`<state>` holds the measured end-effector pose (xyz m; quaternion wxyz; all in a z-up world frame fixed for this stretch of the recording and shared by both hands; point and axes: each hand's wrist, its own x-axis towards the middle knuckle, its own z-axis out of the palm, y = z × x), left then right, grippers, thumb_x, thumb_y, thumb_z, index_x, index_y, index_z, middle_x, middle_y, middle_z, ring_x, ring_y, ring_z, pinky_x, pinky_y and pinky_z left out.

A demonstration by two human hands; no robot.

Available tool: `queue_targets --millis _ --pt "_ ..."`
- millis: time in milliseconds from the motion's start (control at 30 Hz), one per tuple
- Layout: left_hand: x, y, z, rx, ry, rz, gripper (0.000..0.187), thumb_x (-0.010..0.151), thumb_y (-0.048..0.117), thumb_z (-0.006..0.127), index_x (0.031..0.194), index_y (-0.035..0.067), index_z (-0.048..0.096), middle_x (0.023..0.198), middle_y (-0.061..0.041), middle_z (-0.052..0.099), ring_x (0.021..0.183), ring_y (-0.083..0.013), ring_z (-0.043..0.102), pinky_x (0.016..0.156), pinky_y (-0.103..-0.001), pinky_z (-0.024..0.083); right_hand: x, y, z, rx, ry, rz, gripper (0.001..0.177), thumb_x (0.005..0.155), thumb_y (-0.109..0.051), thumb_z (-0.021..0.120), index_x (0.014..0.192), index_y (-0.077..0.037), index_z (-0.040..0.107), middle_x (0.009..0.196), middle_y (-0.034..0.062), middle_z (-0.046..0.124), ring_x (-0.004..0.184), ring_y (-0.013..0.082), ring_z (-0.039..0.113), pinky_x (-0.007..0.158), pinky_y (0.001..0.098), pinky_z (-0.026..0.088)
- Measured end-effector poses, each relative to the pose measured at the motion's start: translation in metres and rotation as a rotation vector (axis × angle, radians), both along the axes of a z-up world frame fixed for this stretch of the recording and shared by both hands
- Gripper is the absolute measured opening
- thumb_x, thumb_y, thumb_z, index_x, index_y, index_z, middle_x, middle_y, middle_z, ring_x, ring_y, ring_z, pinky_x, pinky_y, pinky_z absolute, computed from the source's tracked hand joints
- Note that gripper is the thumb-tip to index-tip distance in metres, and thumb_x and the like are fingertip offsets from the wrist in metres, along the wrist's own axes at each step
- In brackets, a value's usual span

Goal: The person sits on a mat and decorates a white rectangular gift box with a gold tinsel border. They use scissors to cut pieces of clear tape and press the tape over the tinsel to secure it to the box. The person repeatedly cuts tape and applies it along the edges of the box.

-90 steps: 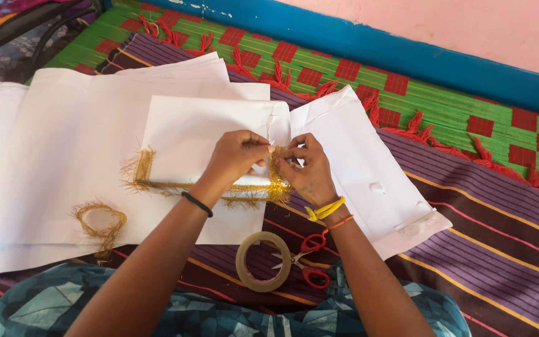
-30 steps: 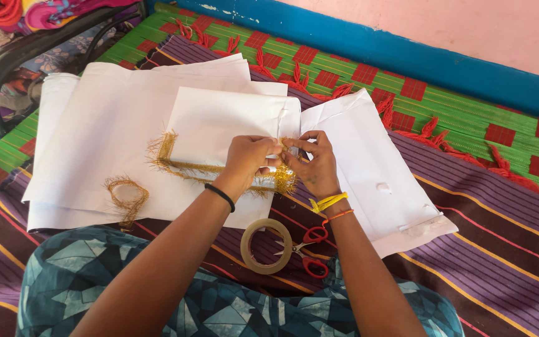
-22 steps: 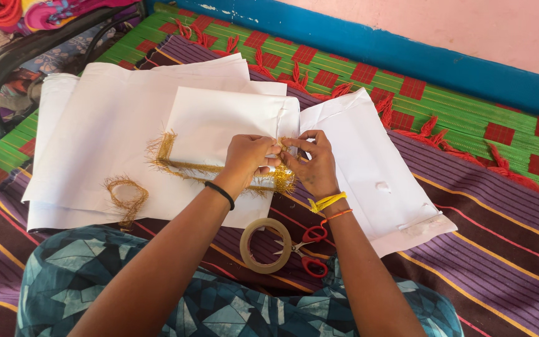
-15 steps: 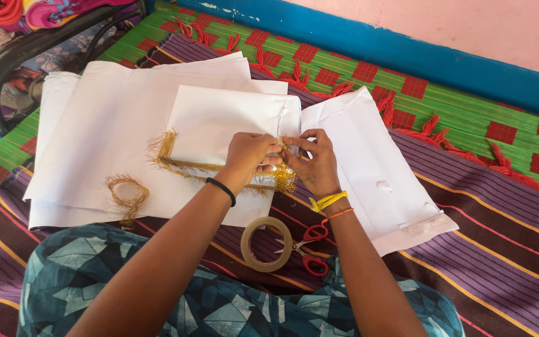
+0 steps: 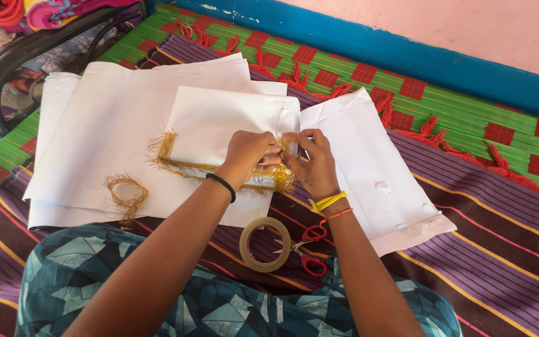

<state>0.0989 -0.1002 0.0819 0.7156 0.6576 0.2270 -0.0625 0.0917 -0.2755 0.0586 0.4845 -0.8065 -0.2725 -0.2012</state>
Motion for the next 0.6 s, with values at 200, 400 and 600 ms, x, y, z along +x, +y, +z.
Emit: queue_targets --millis 200,400,600 --pt "0.0 0.0 0.001 0.006 0.017 -0.021 0.033 0.087 0.019 0.063 0.1 -0.009 0.071 0.106 -0.019 0.076 0.081 -0.0295 0.077 0.065 -0.04 0.062 0.002 -0.002 0.0 -0.139 -0.06 -0.006 0.035 0.083 -0.015 0.084 0.117 -0.022 0.079 0.115 0.0064 0.06 0.099 0.027 0.057 0.082 0.037 0.053" --pt "0.006 0.004 0.001 -0.036 0.094 -0.028 0.037 0.088 0.019 0.062 0.109 -0.011 0.068 0.112 -0.02 0.076 0.086 -0.032 0.078 0.068 -0.042 0.064 0.003 -0.004 0.0 -0.197 -0.086 -0.021 0.035 0.084 -0.02 0.081 0.118 -0.023 0.078 0.12 0.009 0.058 0.1 0.0291 0.055 0.086 0.0392 0.052" --pt "0.002 0.017 0.008 -0.092 0.114 -0.116 0.039 0.09 0.021 0.061 0.11 -0.011 0.065 0.113 -0.019 0.075 0.09 -0.0336 0.077 0.068 -0.041 0.066 0.003 -0.003 0.001 -0.215 -0.046 -0.029 0.035 0.083 -0.021 0.082 0.117 -0.023 0.079 0.129 0.0102 0.058 0.101 0.0312 0.055 0.088 0.0413 0.052"
